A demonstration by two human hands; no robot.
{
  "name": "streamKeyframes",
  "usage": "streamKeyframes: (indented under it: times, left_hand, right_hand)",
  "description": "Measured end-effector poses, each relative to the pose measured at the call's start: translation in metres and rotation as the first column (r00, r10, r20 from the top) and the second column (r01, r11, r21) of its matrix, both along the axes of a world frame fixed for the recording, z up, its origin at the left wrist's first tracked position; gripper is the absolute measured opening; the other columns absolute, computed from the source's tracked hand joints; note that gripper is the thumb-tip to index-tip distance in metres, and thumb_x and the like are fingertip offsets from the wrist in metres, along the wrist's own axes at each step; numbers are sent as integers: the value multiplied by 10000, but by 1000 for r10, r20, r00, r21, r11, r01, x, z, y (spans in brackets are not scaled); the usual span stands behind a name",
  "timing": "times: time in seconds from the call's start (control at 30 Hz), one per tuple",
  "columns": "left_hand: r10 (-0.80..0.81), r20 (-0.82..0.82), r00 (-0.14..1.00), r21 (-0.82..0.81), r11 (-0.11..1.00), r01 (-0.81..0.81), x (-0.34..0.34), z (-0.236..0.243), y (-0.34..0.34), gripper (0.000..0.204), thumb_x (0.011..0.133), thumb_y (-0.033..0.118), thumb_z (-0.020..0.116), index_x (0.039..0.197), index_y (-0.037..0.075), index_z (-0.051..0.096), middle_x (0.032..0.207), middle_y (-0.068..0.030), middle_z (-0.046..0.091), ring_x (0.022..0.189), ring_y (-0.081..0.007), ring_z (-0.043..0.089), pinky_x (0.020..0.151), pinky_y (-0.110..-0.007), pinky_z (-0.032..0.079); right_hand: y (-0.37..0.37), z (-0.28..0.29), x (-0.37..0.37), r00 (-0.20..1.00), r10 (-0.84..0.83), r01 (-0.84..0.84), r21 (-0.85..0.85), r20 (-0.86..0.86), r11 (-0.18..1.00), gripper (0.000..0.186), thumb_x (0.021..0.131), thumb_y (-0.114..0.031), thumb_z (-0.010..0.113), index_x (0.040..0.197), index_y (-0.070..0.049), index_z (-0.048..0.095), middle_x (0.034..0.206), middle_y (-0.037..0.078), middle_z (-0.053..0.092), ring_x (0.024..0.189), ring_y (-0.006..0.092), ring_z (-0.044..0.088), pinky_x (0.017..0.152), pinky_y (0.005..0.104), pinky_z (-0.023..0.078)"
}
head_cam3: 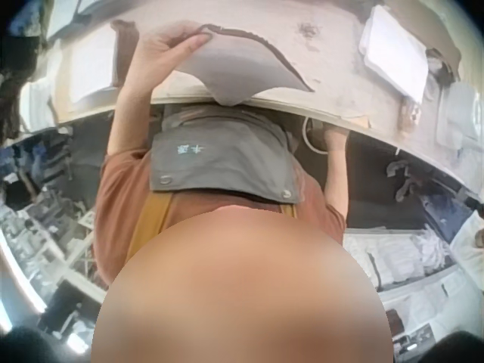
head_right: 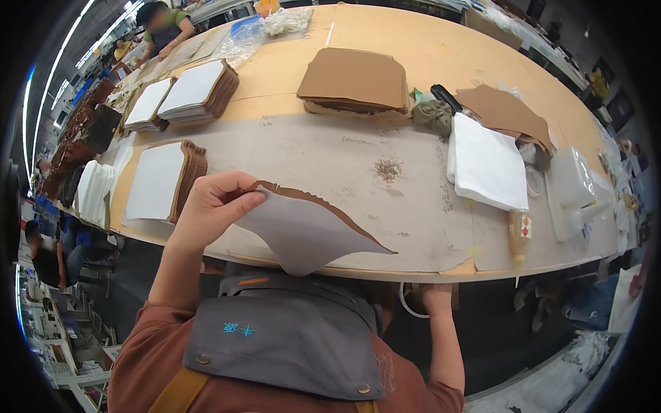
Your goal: Trimming the edges of leather pieces using scissors after aligning them with paper templates.
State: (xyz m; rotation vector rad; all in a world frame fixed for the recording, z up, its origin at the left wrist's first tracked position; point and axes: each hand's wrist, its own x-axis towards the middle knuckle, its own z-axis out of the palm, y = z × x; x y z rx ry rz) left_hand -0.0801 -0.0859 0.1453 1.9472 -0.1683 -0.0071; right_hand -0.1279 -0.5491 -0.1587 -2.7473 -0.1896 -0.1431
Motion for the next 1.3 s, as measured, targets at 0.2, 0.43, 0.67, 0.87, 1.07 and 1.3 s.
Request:
streamKeyframes:
  times: [0.2,0.43,0.67,0.87,1.07,1.3]
  left_hand:
    - [-82,-197,977,-50,996,74,-2,-10,-6,134,935,123,745,967,-3,714,772,69,593,695,-7,468,605,-203,396]
    - [-168,-381,909,-91,985,144,6,-13,-11,107,922,133,748,925,31,716,723,84,577,630,22,446,519,-175,319]
    - [-349,-569,744,-59,921,386,3,3,-40,113,902,114,769,911,20,705,693,73,572,541,24,425,451,-184,280]
    - [-351,-601,718,-95,924,371,-20,-25,-48,115,895,95,769,930,15,694,671,49,595,504,22,444,415,-200,277]
    - [-343,-723,600,-279,939,201,-33,-38,-49,137,895,66,759,996,19,679,704,50,608,502,20,439,417,-191,274]
    - [-447,-706,550,-458,880,126,-43,-63,-42,148,881,33,758,1011,30,688,813,29,643,588,11,483,461,-182,316]
  right_hand:
    - [15,80,-41,987,115,-145,-330,-109,933,221,864,-99,664,1064,-5,673,1051,167,700,946,358,668,823,434,541]
    - [38,173,-77,874,296,292,903,-386,315,77,982,-2,518,1055,-13,496,897,139,650,747,212,651,747,322,549]
    - [115,233,-49,941,312,-212,945,129,248,231,967,-124,601,1120,-14,467,902,155,637,719,177,586,665,294,517]
    - [181,245,-26,905,347,-419,662,247,622,383,949,-375,707,1174,-75,630,828,36,641,659,176,600,613,286,502]
    - [178,229,-23,924,318,-383,505,213,774,277,862,-295,778,1061,-126,686,767,2,618,645,187,605,570,314,473]
    - [173,221,-26,937,321,-347,471,137,811,261,777,-235,843,973,-120,714,743,-10,628,639,164,613,566,290,461]
